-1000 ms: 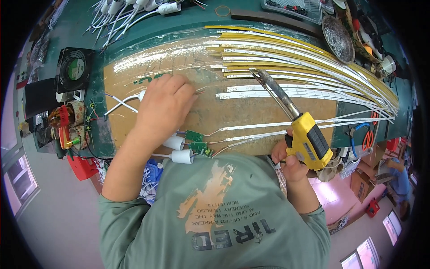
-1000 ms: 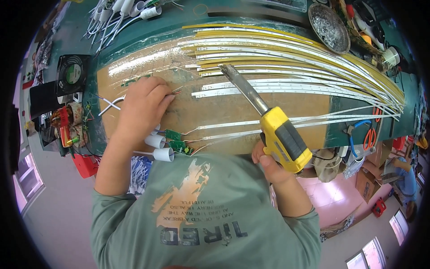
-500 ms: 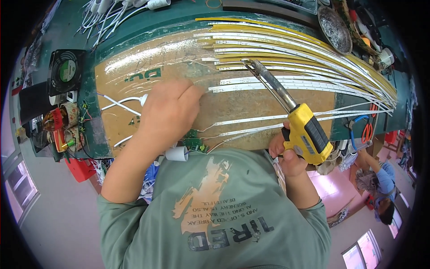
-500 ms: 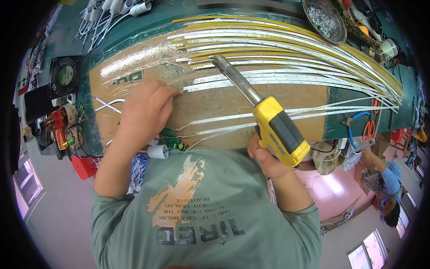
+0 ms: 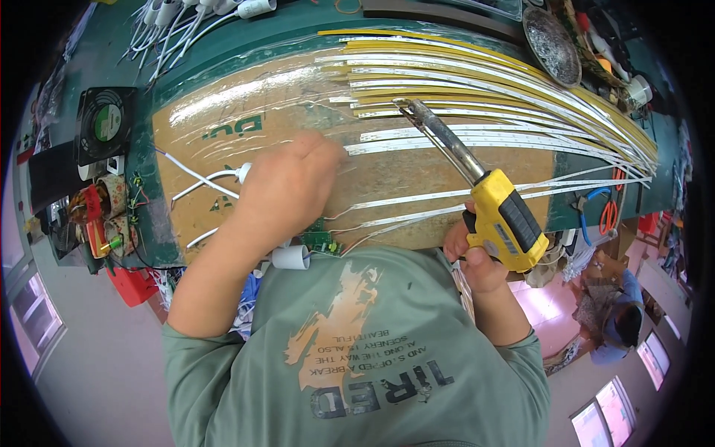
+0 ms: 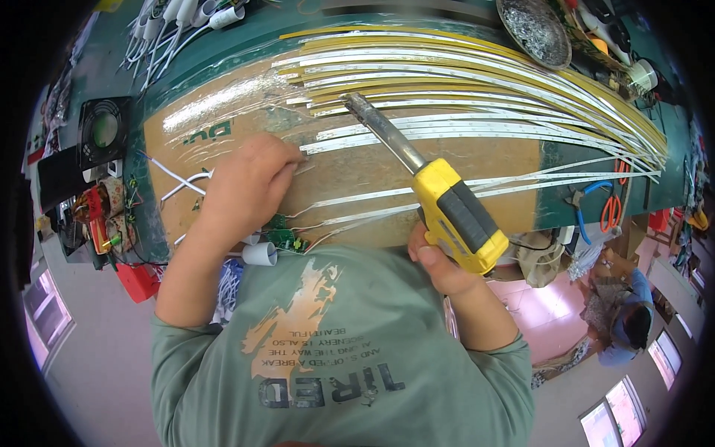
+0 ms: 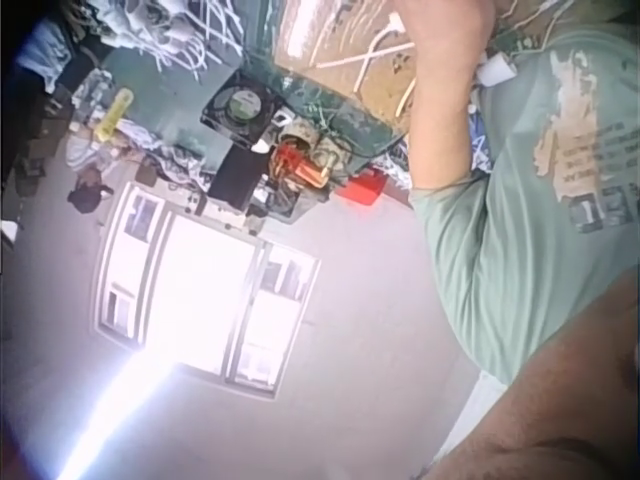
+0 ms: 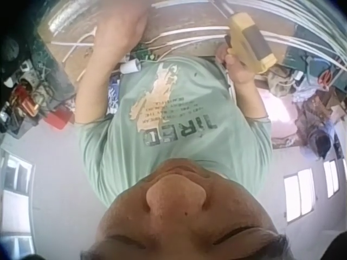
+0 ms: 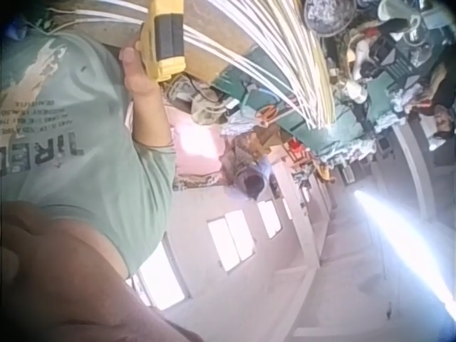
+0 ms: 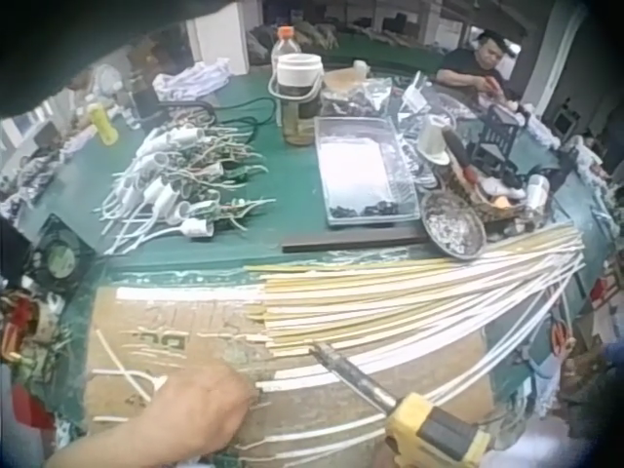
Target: The person aligns LED strips on a table, positions power driver components next to them, and solders the wire connections to the strips using a soldering gun.
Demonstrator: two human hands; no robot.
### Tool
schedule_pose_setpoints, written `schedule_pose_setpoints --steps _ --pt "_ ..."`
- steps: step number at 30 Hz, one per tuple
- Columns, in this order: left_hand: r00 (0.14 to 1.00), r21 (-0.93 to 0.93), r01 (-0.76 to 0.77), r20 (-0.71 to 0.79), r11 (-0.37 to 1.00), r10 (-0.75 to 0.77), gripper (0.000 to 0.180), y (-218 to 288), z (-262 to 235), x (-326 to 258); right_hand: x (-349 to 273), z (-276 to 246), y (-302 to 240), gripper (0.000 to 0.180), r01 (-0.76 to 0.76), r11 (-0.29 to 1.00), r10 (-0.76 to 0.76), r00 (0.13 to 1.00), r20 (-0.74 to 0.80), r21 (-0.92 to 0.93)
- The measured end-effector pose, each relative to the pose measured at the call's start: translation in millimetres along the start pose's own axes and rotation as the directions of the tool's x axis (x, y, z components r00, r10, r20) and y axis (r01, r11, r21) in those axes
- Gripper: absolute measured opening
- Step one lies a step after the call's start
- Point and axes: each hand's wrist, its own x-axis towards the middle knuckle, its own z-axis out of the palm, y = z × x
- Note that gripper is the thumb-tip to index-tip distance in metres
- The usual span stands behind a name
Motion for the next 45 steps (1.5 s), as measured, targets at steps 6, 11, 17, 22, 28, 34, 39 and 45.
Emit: schedule_pose_setpoints --steps 6,11,17,22,28,34,39,45 --pt "0.987 -0.026 -0.153 -0.044 0.988 0.152 0.014 1 3 -1 0 -2 -1 0.076 -0.019 1.0 0.019 1.0 0.014 -0.019" --pt "0.984 0.04 -0.121 -0.126 0.992 0.125 0.014 4 4 1 -5 -9 -2 0.021 -0.003 0.996 0.014 0.993 0.12 -0.091" --pt "0.974 0.03 -0.17 -0.15 0.985 0.172 0.015 -2 4 1 -22 -10 2 0.016 0.019 0.919 0.087 0.964 0.251 -0.393" --pt "0.995 0.023 -0.094 -0.034 0.995 0.095 0.016 -2 1 0 -32 -11 11 0.017 0.009 0.922 0.062 0.983 0.171 -0.387" --pt "0.974 0.015 -0.176 -0.142 0.984 0.176 0.014 -6 6 2 -31 -17 18 0.017 0.071 0.859 0.054 0.973 0.227 -0.506" --pt "0.973 -0.003 -0.175 -0.154 0.985 0.172 0.01 -6 8 3 -29 -11 17 0.018 0.072 0.827 0.051 0.978 0.202 -0.558" --pt "0.979 -0.003 -0.157 -0.134 0.988 0.156 0.007 -5 7 3 -28 -9 15 0.02 0.039 0.821 0.086 0.978 0.191 -0.57" --pt "0.976 -0.003 -0.163 -0.148 0.987 0.161 0.004 -4 7 4 -28 -9 15 0.02 0.029 0.809 0.076 0.985 0.153 -0.587"
